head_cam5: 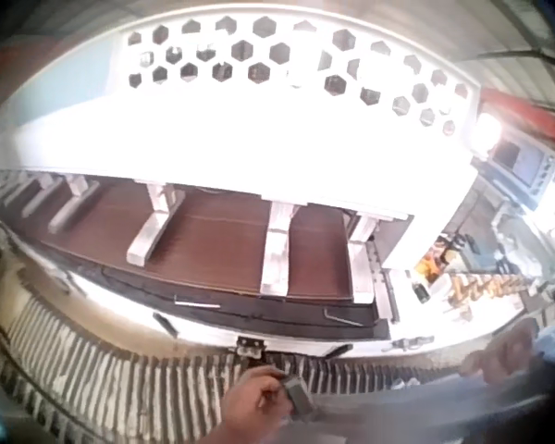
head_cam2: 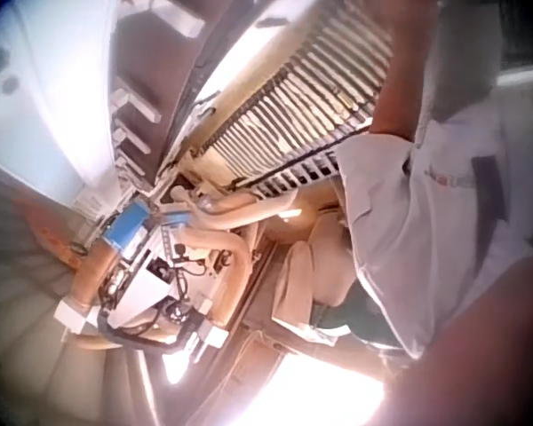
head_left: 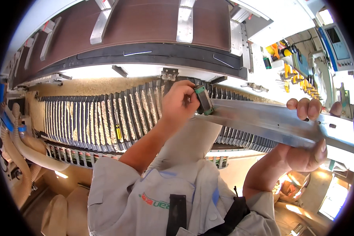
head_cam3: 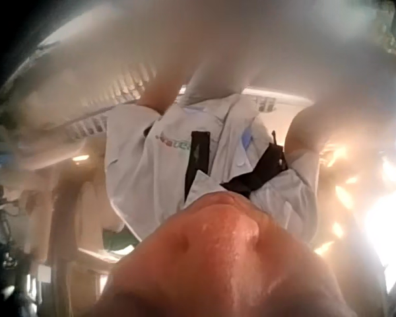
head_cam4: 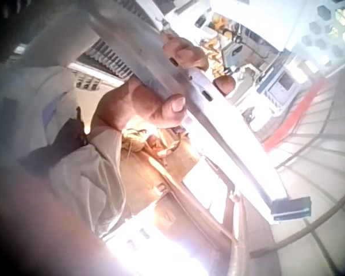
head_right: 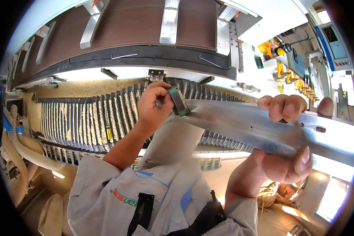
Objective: The person adjusts a metal sliding rail assembly by tightening and loosening screws on the bearing blocks with an allen key and positioning the rail along the machine.
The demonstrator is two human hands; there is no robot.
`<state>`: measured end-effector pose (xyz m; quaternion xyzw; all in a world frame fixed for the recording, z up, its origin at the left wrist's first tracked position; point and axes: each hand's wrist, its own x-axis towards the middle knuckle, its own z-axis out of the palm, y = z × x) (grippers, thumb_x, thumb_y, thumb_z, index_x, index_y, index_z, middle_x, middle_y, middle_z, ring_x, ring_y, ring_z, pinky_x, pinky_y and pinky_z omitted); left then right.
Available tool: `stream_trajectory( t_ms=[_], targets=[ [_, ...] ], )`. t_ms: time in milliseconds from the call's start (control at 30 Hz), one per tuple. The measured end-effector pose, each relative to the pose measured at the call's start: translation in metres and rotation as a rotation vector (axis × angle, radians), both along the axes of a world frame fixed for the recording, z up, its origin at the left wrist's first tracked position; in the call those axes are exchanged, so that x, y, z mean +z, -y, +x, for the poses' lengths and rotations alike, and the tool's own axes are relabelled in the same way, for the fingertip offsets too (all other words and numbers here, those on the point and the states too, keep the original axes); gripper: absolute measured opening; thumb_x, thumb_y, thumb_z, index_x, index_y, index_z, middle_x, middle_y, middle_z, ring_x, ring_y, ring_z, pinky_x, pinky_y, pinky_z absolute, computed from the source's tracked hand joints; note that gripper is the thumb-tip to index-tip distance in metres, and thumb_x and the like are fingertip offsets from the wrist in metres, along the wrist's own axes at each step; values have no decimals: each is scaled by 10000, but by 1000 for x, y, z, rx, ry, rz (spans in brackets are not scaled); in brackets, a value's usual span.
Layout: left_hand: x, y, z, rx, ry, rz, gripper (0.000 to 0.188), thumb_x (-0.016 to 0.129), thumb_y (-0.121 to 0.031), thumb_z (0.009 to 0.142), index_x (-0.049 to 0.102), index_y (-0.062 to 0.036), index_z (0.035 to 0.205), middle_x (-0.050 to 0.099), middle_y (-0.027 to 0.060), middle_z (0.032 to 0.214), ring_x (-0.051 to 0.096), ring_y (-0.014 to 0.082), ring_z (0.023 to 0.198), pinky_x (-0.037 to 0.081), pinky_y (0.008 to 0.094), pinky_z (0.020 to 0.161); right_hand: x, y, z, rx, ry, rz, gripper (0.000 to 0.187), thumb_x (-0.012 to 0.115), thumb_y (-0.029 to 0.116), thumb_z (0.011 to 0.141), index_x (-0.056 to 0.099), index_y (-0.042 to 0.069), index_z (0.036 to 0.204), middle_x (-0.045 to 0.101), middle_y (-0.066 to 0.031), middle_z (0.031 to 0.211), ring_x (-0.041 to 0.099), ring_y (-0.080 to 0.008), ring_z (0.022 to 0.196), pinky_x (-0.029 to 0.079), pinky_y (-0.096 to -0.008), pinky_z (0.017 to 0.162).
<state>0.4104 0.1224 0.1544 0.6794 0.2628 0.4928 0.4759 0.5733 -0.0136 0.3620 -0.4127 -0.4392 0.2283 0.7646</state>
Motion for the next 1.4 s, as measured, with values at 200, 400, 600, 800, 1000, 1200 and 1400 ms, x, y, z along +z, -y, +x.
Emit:
stream_trajectory(
  t_ms=[200,400,600,800,1000,1200,1400],
  targets=[
    [3,7,6,41,175,-80,166,659,98,765,576,-1,871,611,95,1017,550,89,673,468,223,574,16,-7,-1,128,142,40,786,572,371,815,238,108,1475,439,-140,1069,422,-230,892,392,-494,885],
    [-1,4,-4,-125,233,-106,161,644,106,800,610,15,928,612,118,1041,597,102,751,506,222,650,25,-4,7,172,204,21,754,539,381,844,262,101,1488,420,-134,1064,411,-236,901,385,-495,889],
    [-4,2,-11,-328,302,-192,175,592,138,853,600,44,1002,572,153,1171,589,88,862,496,217,745,38,-9,9,234,130,-47,719,585,342,809,287,101,1418,390,-121,1076,382,-245,969,309,-490,946],
    [1,-13,-15,-376,174,56,236,659,106,799,636,2,1009,592,122,1119,619,158,856,518,256,702,38,-5,8,221,115,-56,718,611,329,790,294,96,1391,393,-120,1072,382,-247,980,286,-488,962],
    [-6,-36,-14,-449,111,330,245,742,38,734,661,-39,952,596,90,1056,622,212,782,514,287,617,40,-8,4,300,133,-53,706,616,332,791,300,84,1371,390,-126,1064,381,-251,981,291,-492,955],
    [-1,-39,-13,-523,108,314,249,759,18,726,668,-51,947,591,84,1041,624,207,774,521,286,611,40,-7,6,216,150,-97,701,612,338,793,290,91,1365,372,-124,1073,373,-246,989,287,-488,957],
    [-3,-35,-15,-462,56,361,239,763,3,740,669,-52,953,601,80,1040,642,212,803,530,281,644,38,-8,8,246,134,-75,703,599,346,799,297,83,1376,371,-124,1076,376,-244,990,290,-487,957]
  ],
)
